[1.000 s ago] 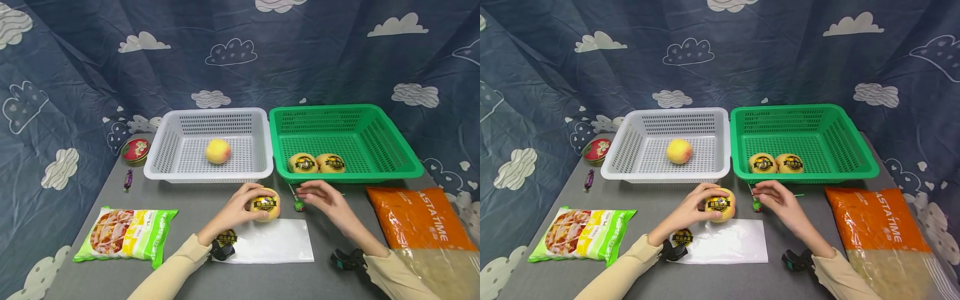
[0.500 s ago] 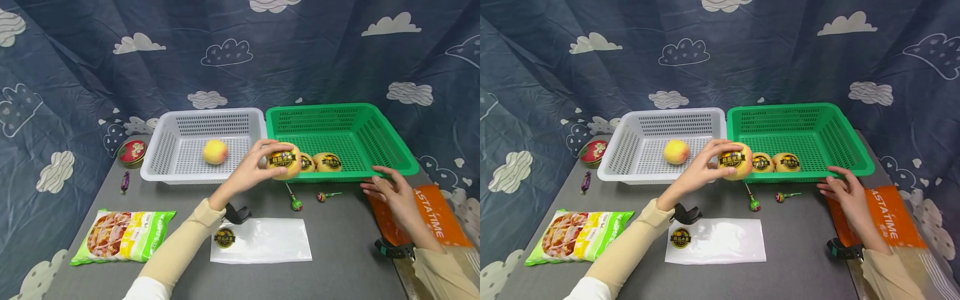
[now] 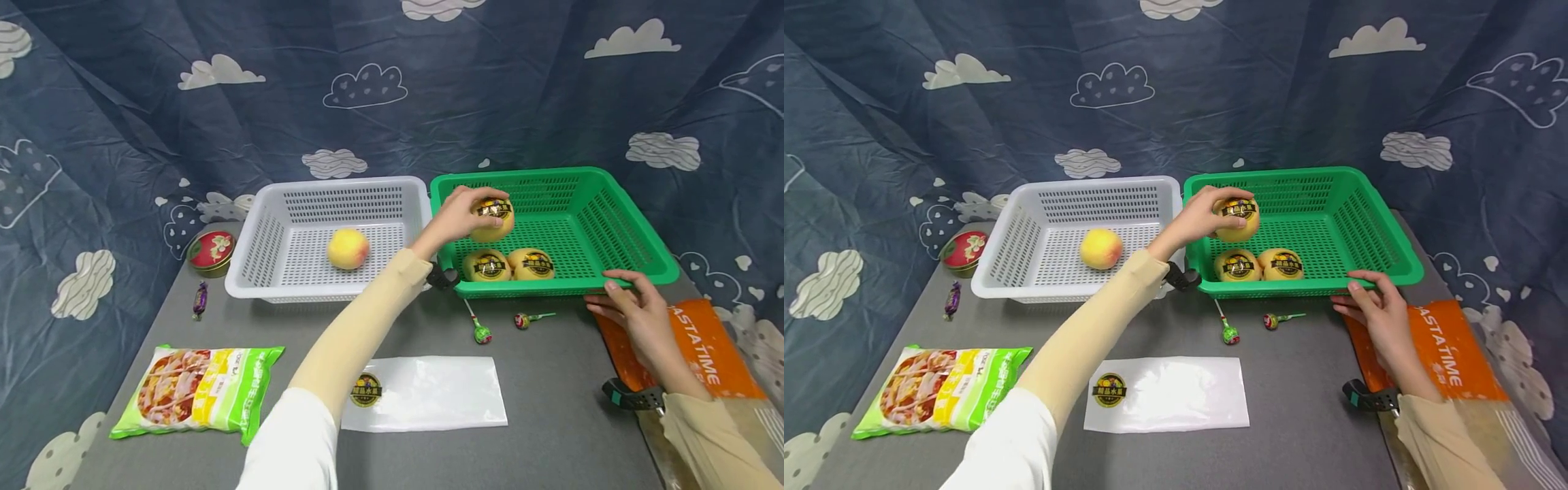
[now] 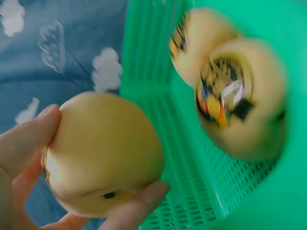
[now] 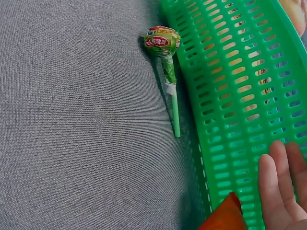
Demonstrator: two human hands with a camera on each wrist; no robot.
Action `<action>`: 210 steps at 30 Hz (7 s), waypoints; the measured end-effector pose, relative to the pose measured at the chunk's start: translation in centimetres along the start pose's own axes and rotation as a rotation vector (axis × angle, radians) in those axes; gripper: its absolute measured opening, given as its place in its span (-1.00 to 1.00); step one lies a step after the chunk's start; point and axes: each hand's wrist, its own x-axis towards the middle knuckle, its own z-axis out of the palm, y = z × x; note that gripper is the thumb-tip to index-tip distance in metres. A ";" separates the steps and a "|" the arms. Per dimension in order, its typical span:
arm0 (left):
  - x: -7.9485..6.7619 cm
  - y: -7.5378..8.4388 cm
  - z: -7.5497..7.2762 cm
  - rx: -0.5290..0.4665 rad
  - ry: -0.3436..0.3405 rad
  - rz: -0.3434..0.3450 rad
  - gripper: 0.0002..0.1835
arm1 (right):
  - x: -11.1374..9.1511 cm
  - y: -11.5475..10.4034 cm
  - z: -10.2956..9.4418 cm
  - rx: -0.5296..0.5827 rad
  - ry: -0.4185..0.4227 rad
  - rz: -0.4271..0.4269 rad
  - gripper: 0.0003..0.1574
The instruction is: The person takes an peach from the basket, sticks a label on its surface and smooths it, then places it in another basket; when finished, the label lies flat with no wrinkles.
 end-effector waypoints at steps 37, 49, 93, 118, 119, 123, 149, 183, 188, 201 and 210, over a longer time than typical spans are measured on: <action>2.0 -0.6 0.2 0.176 -0.297 -0.319 -0.51 | 0.3 0.7 0.3 0.019 -0.026 -0.040 -0.65; -8.8 -1.0 -6.1 -0.431 -0.037 -0.034 -0.55 | 0.1 -0.8 0.2 -0.094 0.018 0.064 -0.62; -24.7 -10.1 -3.3 -0.648 0.527 -0.377 -0.46 | 17.3 -0.8 32.3 -0.339 -0.584 0.336 -0.39; -24.6 -10.2 -3.0 -0.615 0.547 -0.382 -0.45 | 17.2 1.8 34.4 -0.595 -0.630 0.609 -0.33; -24.6 -10.2 -3.1 -0.610 0.548 -0.385 -0.46 | 17.2 1.7 34.3 -0.584 -0.637 0.591 -0.34; -24.7 -10.2 -3.1 -0.600 0.550 -0.392 -0.48 | 17.3 0.7 33.6 -0.508 -0.687 0.466 -0.32; -24.8 -10.3 -3.0 -0.566 0.553 -0.375 -0.44 | 7.5 -6.0 24.1 -0.398 -0.790 0.110 -0.30; -25.7 -7.8 -3.8 -0.473 0.380 -0.306 -0.33 | -0.2 2.0 19.8 -0.546 -0.714 -0.034 -0.26; -26.9 -7.6 -2.9 -0.330 0.092 -0.193 -0.46 | -1.5 1.0 18.8 -0.578 -0.626 -0.121 -0.40; -28.4 -7.7 1.5 0.202 -0.277 -0.052 -0.60 | -4.6 2.1 16.6 -0.803 -0.881 -0.073 -0.59; -28.6 -7.9 2.0 0.309 -0.262 0.010 -0.64 | -4.7 2.8 16.7 -0.893 -0.905 -0.043 -0.51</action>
